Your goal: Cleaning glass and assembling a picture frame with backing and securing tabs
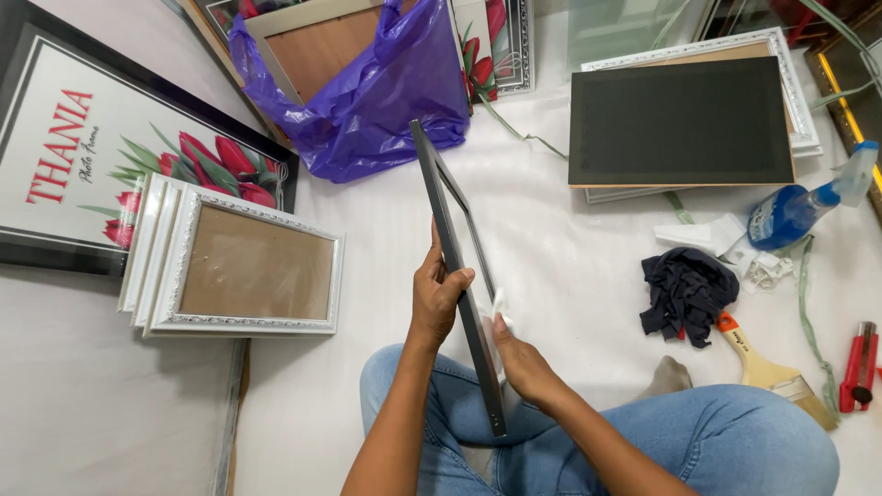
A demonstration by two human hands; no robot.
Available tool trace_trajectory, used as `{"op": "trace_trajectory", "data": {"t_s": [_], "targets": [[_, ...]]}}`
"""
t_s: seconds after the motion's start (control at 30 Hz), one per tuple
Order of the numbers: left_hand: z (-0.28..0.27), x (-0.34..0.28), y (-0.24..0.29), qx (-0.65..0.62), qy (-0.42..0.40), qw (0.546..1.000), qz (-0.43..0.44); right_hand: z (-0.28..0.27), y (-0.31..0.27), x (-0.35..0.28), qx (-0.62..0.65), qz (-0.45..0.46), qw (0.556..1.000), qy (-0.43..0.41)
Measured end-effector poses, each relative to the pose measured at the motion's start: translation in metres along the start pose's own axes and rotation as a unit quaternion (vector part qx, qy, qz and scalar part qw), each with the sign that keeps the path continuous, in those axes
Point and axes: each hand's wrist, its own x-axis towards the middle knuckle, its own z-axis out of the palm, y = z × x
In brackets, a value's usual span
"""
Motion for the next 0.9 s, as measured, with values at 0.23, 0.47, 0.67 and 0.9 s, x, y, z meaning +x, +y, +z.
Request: {"op": "trace_trajectory", "data": {"t_s": [0.23, 0.47, 0.67, 0.9], "targets": [[-0.006, 0.007, -0.043, -0.109, -0.019, 0.994, 0.008, -0.012, -0.045, -0.022, 0.125, -0.136, 0.983, -0.018], [-0.018, 0.008, -0.049, -0.103, -0.010, 0.995, 0.003, -0.011, -0.017, 0.045, 0.084, -0.188, 0.978, -0.016], [-0.013, 0.006, -0.053, -0.109, -0.010, 0.994, -0.008, -0.017, -0.081, 0.032, 0.143, -0.233, 0.962, 0.009], [-0.016, 0.006, -0.033, -0.100, 0.001, 0.995, -0.016, -0.017, -0.071, 0.102, 0.088, -0.218, 0.969, 0.072]]}}
